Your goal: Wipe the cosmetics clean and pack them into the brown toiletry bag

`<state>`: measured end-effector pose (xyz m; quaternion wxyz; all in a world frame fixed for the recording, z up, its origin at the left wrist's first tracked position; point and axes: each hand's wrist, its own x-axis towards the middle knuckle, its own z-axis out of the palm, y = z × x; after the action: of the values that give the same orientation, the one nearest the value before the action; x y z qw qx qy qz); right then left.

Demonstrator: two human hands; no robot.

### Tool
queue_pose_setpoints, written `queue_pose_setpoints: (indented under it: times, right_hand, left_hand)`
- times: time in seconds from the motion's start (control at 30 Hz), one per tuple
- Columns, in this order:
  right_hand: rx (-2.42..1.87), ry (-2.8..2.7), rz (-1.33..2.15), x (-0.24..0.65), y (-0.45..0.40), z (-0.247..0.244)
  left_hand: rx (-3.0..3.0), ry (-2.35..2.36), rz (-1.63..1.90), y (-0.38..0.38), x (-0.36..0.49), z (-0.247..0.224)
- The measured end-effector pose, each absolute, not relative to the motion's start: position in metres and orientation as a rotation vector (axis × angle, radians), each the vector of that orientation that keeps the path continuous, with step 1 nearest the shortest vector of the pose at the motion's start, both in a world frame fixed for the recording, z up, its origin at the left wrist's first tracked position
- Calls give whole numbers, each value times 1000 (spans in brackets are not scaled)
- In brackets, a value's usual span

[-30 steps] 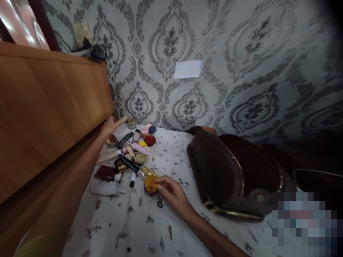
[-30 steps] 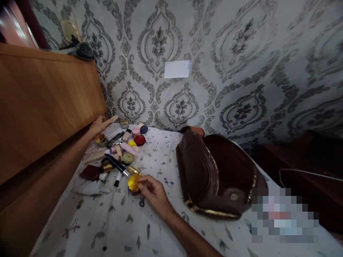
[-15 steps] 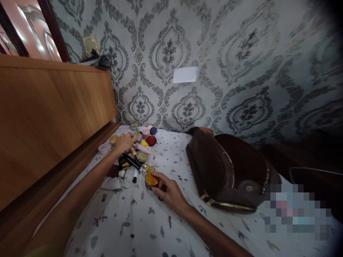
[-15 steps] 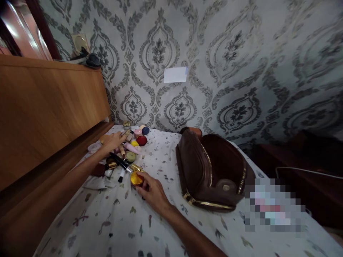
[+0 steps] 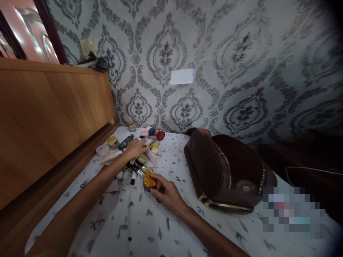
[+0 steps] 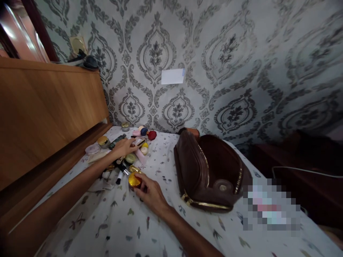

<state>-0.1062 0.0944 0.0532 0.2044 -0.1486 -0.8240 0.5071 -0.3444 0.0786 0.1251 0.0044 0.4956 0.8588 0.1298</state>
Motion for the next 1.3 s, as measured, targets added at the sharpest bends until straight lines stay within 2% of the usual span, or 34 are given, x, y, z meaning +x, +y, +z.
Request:
queue_pose_setpoints:
  times: [0.17, 0.33, 0.43, 0.6, 0.73, 0.87, 1.07, 1.3]
  right_hand:
    - [-408, -2272, 1446, -105, 95, 53]
    - [-389, -2171, 1541, -105, 94, 54]
    - [-416, -1947, 1755, -105, 94, 56]
    - [-444, -1206, 2288, -107, 101, 72]
    - [-377, -781, 2516, -104, 113, 76]
    - [-515, -598, 2582, -94, 122, 66]
    - [-523, -558, 2680, -91, 125, 59]
    - [-566, -387, 2710, -92, 130, 57]
  left_hand:
    - [1474, 2879, 333, 70, -353, 127]
    - [1384, 2896, 429, 51, -361, 138]
    - [1465, 2794, 560, 40, -343, 144]
    - [1827, 2508, 754, 24, -276, 145]
    - [2159, 2270, 504, 27, -235, 143]
    - [2087, 1991, 286, 71, -248, 146]
    - [1881, 2371, 458, 195, -300, 146]
    - [1699, 2540, 614, 301, -315, 116]
